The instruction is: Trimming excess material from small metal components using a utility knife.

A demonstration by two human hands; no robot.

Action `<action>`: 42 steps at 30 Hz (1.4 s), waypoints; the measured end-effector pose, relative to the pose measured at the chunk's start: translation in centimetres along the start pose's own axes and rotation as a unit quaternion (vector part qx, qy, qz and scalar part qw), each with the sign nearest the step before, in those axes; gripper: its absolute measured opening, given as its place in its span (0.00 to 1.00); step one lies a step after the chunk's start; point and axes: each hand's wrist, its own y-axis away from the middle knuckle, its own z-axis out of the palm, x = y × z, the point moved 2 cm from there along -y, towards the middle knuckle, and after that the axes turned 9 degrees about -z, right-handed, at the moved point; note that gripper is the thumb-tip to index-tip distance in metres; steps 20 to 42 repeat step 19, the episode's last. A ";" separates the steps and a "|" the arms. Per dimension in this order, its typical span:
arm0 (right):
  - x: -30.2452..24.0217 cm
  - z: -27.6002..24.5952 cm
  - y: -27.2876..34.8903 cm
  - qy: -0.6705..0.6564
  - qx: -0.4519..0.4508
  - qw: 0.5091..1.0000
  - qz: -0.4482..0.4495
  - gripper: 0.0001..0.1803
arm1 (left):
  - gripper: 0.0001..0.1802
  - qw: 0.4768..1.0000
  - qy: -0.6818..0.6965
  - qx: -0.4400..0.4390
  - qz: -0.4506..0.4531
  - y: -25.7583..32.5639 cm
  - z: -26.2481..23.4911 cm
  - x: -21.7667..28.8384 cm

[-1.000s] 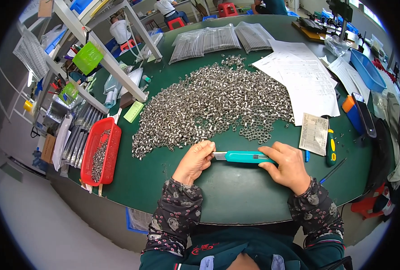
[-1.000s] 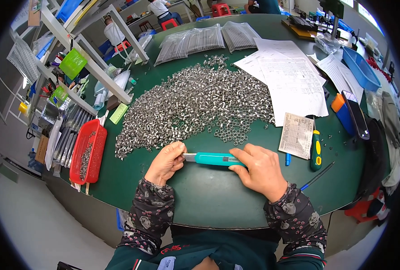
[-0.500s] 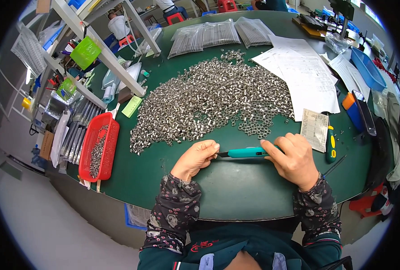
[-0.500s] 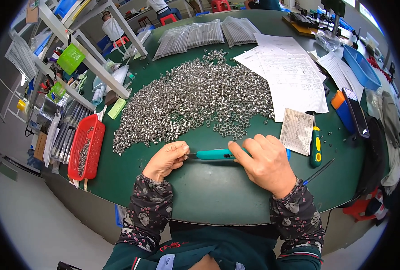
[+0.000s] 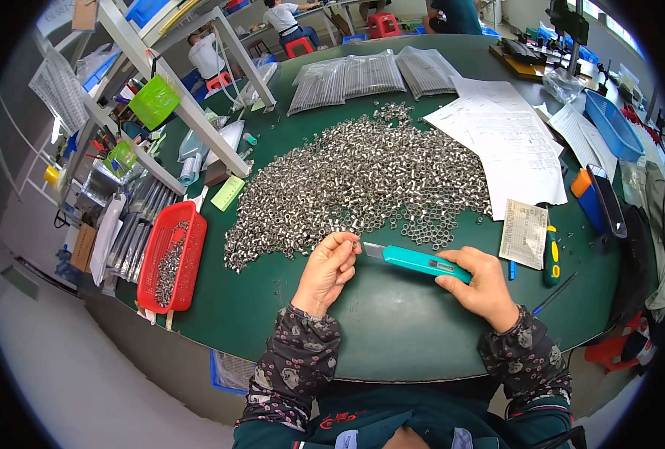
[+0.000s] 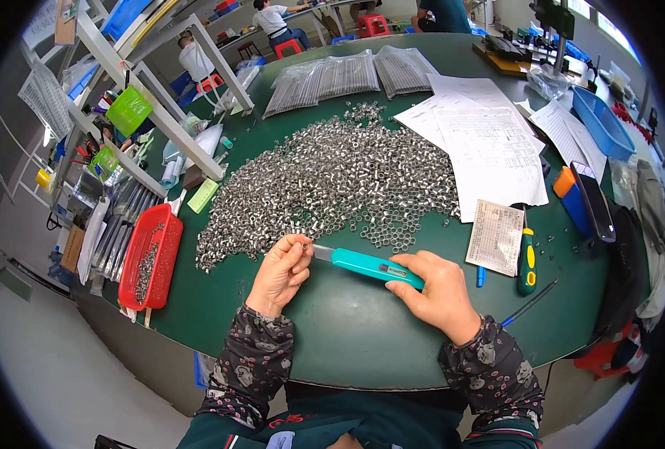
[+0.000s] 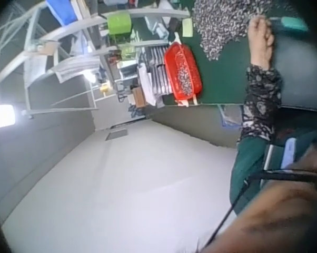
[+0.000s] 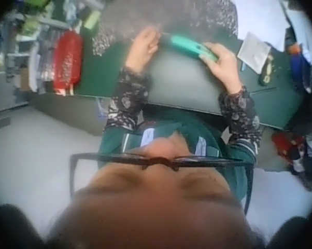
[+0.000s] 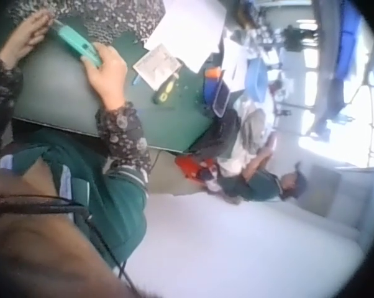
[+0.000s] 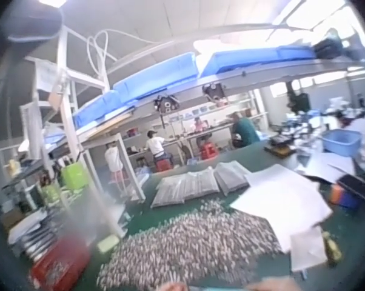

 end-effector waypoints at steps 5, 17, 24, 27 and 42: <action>0.5 0.9 0.2 -0.105 -0.010 0.993 0.048 0.16 | 0.06 0.999 0.011 -0.041 0.004 -0.1 -0.4 -0.4; 0.8 1.3 0.5 -0.183 -0.085 0.966 0.158 0.15 | 0.05 0.998 0.010 -0.062 0.026 -0.2 0.0 -0.6; 0.9 1.3 0.5 -0.159 -0.069 0.976 0.135 0.16 | 0.06 0.997 -0.002 -0.076 0.021 -0.3 -0.5 -0.8; 0.9 1.3 0.5 -0.159 -0.069 0.976 0.135 0.16 | 0.06 0.997 -0.002 -0.076 0.021 -0.3 -0.5 -0.8; 0.9 1.3 0.5 -0.159 -0.069 0.976 0.135 0.16 | 0.06 0.997 -0.002 -0.076 0.021 -0.3 -0.5 -0.8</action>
